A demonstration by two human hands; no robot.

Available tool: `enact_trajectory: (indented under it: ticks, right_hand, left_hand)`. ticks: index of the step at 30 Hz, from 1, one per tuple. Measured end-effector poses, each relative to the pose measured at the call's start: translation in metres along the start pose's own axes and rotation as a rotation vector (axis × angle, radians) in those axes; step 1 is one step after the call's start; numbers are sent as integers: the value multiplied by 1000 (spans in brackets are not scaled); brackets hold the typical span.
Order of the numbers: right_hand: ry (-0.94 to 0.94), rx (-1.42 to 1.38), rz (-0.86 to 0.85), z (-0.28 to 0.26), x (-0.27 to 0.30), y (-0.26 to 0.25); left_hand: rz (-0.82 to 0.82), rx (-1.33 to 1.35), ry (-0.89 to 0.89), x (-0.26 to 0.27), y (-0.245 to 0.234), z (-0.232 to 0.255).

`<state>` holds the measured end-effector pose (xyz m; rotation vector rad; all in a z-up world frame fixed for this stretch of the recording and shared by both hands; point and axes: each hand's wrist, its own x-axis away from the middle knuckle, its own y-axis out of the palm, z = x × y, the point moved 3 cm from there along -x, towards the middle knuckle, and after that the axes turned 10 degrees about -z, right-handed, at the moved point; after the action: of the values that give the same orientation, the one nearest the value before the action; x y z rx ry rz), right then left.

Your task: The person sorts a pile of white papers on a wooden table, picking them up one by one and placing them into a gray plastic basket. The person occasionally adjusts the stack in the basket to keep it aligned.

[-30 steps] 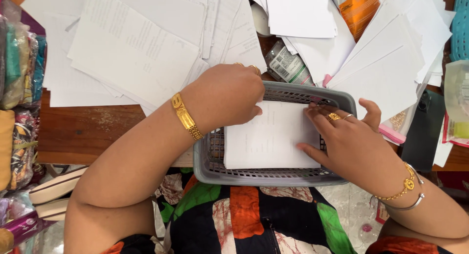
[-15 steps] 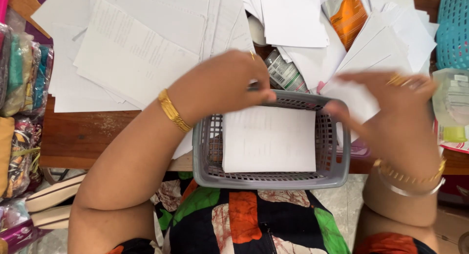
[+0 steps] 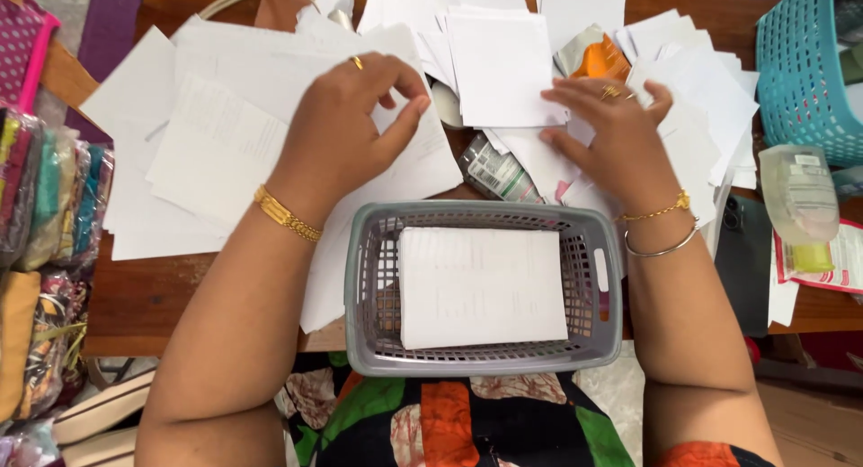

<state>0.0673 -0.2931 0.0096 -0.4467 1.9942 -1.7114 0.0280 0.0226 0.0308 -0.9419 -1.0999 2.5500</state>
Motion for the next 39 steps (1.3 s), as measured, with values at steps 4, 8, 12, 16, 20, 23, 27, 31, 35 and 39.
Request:
enact_trajectory:
  ticks: [4,8,12,16,20,23,27,31,35,39]
  right_hand:
    - [-11,13,-11,7,-1,15]
    - [-24,32,36,14,2,20]
    - [35,6,111,34,5,33]
    - [62,-75,414,69,11,36]
    - [-20,-626,618,47,18,10]
    - [24,-727,664,36,24,-1]
    - [45,-890,703,46,26,5]
    - [-27,-903,756,20,35,-8]
    - [-169,-619,706,7,54,2]
    - [-328,-473,491,-60,49,-29]
  left_hand:
    - [-17,10,-34,0,5,-2]
    - [-28,6,-46,0,8,-1]
    - [-9,21,-11,0,9,0]
    - [-26,20,-17,0,12,2]
    - [-40,18,-21,0,11,5]
    - [-49,23,-18,-1,14,3]
    - [-73,85,-69,-3,20,-3]
    - [-107,270,-123,-3,21,-1]
    - [-157,561,-162,-2,22,2]
    - [-213,1170,-125,-1,30,-7]
